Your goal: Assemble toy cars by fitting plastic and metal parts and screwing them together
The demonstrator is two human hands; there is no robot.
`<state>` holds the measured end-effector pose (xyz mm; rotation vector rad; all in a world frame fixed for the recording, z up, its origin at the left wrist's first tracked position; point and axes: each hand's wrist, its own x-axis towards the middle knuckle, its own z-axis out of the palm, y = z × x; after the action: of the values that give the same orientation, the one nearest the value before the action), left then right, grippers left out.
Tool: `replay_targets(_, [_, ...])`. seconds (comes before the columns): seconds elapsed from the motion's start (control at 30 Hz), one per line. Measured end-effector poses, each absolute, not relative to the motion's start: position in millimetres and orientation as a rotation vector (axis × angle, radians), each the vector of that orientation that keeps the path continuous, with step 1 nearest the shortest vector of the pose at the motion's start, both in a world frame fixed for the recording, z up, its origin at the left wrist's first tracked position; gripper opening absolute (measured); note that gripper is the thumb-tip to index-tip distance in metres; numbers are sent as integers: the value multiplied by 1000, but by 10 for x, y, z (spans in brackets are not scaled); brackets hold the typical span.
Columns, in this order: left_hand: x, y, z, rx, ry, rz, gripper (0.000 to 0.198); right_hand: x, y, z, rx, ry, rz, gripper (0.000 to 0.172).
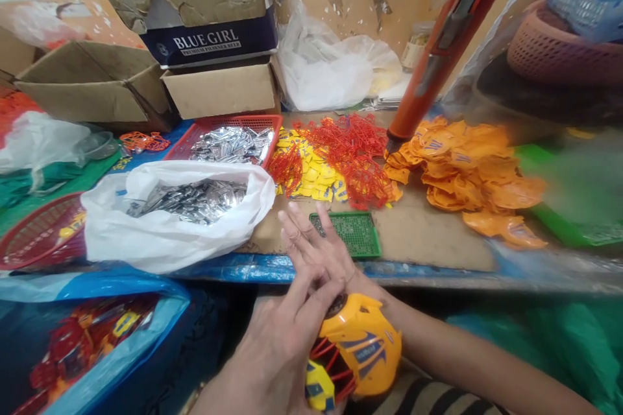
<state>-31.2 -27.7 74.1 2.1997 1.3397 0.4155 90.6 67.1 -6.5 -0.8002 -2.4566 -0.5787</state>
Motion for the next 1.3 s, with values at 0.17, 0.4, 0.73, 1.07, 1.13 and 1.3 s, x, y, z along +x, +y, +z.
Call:
replay_targets(0.17, [-316,-309,708,2200,1414,425,81,890,683,-115,-804,-2462,-591,34])
replay_targets(0.4, [-338,-255,806,2087,1458,283,103,858,636,-107,-778,-2406,-740,31])
replay_targets(0.73, [-300,-215,899,2145,1385,465,76,862,696,-42,-846,-2348,-595,33])
replay_targets(1.07, [-295,-214,892,2063,1268,249,87,905,645,-68,-797,-2367,-604,38])
replay_targets(1.13, [-290,-194,939,2061,1229,274,82,888,638,-59,-806,-2383,-569,39])
replay_targets(1.3, [-268,-161,972,2173,1410,383,89,842,632,-113,-843,-2438,-443,41])
